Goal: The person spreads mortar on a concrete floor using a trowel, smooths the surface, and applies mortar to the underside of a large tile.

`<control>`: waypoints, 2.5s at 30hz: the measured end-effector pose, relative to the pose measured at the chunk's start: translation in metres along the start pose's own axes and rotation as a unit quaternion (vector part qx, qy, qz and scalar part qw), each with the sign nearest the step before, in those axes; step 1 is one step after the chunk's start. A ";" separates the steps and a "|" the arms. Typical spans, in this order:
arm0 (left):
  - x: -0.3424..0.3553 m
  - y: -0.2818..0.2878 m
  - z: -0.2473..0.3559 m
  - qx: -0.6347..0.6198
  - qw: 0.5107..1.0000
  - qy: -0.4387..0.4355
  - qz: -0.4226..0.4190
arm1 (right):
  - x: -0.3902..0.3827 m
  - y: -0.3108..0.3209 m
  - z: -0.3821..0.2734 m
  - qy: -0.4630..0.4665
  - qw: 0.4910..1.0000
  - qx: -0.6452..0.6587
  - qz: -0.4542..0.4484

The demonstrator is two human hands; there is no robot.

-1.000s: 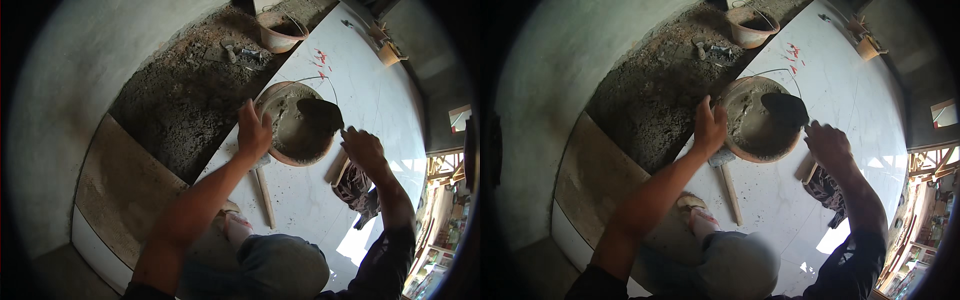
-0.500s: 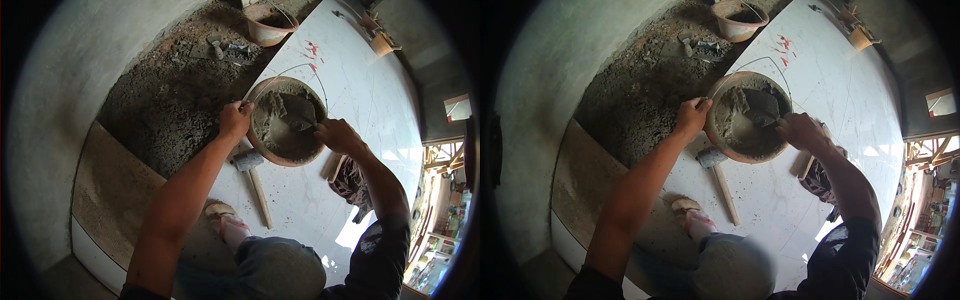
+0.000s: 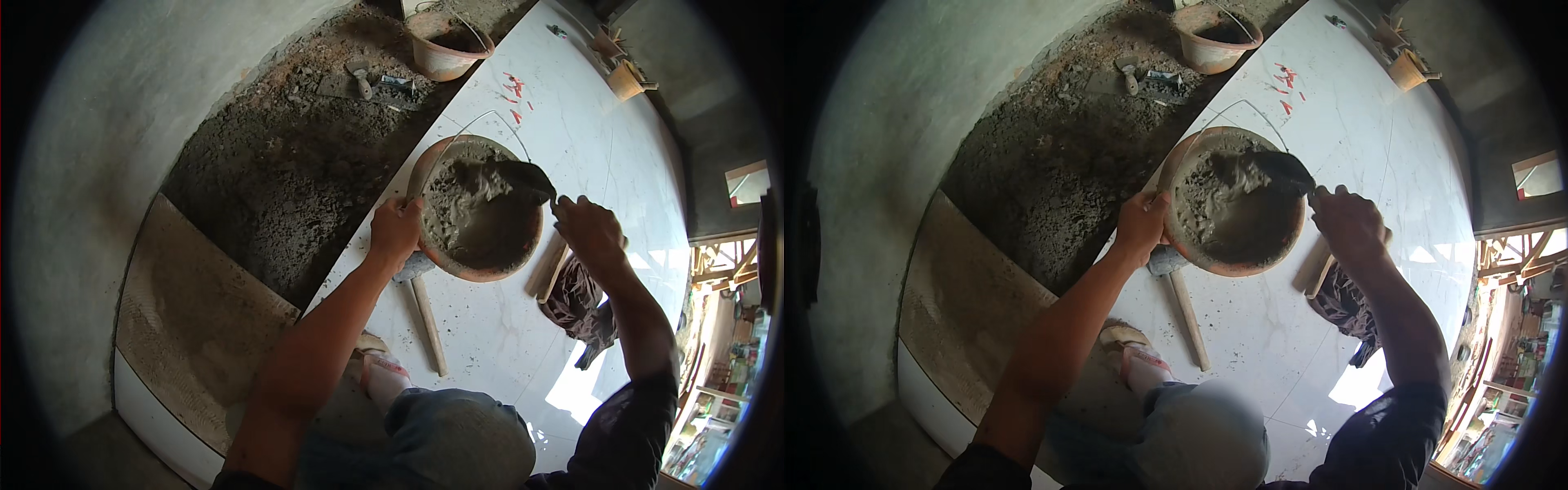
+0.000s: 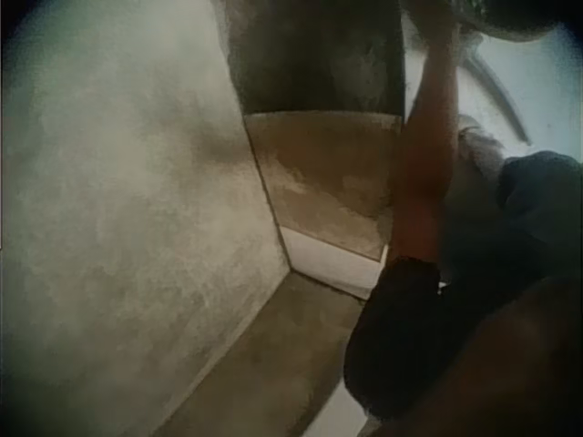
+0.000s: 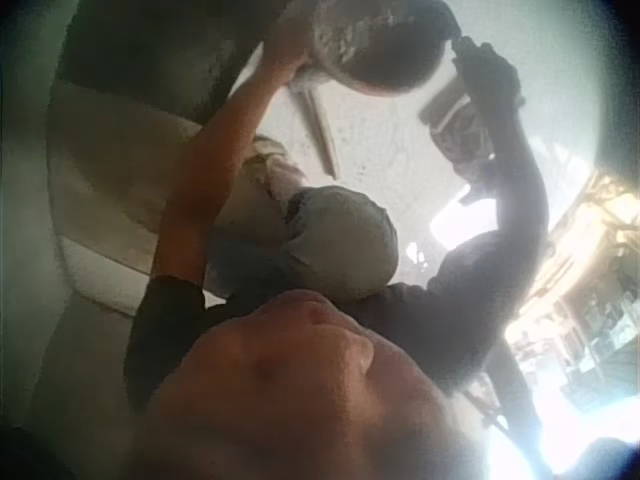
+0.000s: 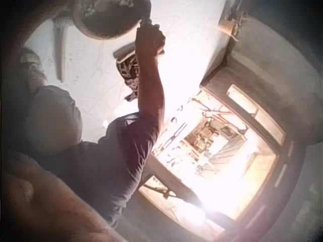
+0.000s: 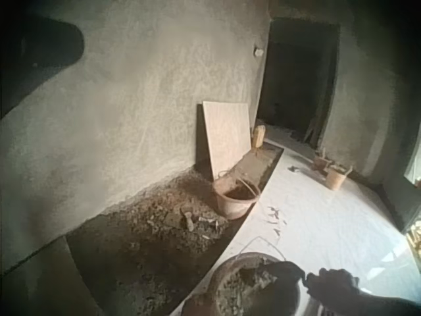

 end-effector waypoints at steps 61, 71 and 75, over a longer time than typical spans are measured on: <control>-0.150 -0.056 -0.260 0.254 0.944 0.132 -0.164 | 0.017 -0.034 -0.012 -0.017 0.983 0.138 -0.118; -0.184 -0.064 -0.275 0.335 0.842 0.094 -0.413 | -0.002 -0.066 -0.035 -0.108 0.832 0.464 -0.284; -0.105 0.005 -0.179 0.251 0.943 0.065 -0.209 | -0.004 -0.076 -0.043 0.060 0.960 0.271 -0.024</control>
Point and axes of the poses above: each hand's wrist, its own x-axis towards the middle knuckle, its own y-axis out of the back of the hand, z = x × y, the point moved 8 cm from there along x, towards the middle knuckle, and after that the axes turned 1 degree about -x, right-handed, at the moved point
